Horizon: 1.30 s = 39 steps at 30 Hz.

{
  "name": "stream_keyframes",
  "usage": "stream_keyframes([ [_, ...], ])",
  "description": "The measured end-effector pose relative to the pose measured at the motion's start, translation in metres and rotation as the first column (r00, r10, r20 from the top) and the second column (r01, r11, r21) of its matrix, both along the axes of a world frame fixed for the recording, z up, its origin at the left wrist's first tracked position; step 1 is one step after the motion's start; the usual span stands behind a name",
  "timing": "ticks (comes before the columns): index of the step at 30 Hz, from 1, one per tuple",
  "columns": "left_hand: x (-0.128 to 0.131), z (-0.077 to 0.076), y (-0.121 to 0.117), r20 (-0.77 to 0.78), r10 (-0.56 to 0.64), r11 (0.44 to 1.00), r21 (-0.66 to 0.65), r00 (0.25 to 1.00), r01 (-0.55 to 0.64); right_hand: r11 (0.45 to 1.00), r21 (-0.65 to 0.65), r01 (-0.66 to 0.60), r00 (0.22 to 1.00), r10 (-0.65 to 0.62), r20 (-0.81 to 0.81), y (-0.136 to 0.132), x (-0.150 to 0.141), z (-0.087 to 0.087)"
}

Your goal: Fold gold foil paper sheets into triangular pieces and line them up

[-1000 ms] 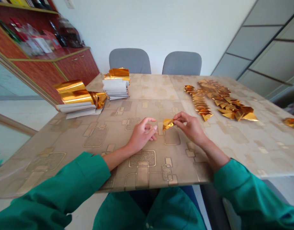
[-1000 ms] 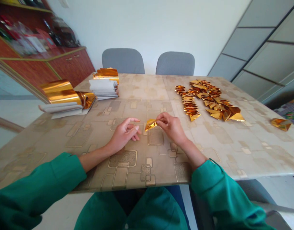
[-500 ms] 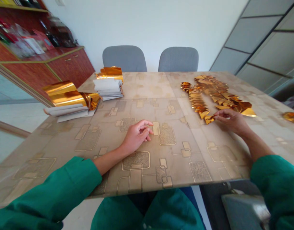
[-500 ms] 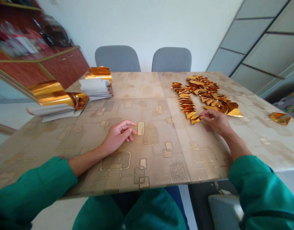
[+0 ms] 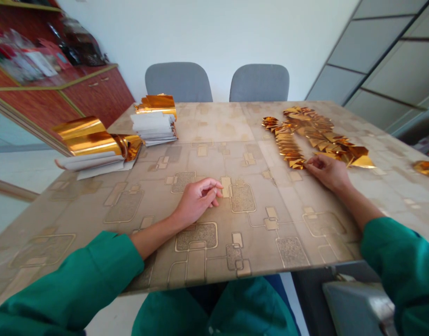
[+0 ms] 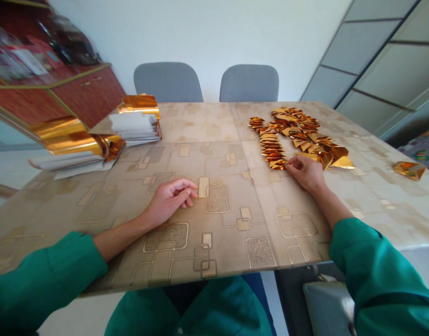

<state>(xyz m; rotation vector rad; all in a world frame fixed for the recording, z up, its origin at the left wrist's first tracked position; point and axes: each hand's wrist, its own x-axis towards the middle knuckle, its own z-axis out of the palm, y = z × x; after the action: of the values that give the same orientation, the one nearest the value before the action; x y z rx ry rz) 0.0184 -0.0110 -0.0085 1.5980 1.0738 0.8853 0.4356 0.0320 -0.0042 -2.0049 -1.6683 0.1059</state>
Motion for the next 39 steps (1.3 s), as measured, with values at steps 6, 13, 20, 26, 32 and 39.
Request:
stream_keyframes([
  [6,0.0,0.002,0.0,-0.001,-0.001,1.0,0.001,1.0,0.001,1.0,0.016,-0.004,0.993,0.002,0.119,-0.002,-0.005,0.003],
  [13,0.0,0.002,0.001,0.003,-0.012,1.0,0.005,1.0,0.012,0.999,0.051,0.001,0.974,-0.012,0.227,-0.001,-0.008,0.009],
  [20,-0.001,0.001,0.001,0.006,-0.026,1.0,-0.001,1.0,0.026,0.997,-0.016,0.077,0.972,-0.071,0.222,0.002,-0.014,0.006],
  [26,-0.001,0.001,0.001,0.003,-0.034,0.999,0.01,0.999,0.034,0.995,-0.071,0.076,0.962,-0.054,0.268,-0.006,-0.025,0.008],
  [32,-0.001,0.001,0.0,0.005,-0.037,0.999,0.025,0.999,0.037,0.995,-0.046,0.083,0.943,-0.063,0.326,-0.006,-0.031,0.009],
  [39,-0.001,0.001,0.0,0.006,-0.042,0.999,0.018,0.999,0.042,0.984,-0.047,0.17,0.889,-0.132,0.439,0.004,-0.037,0.009],
])
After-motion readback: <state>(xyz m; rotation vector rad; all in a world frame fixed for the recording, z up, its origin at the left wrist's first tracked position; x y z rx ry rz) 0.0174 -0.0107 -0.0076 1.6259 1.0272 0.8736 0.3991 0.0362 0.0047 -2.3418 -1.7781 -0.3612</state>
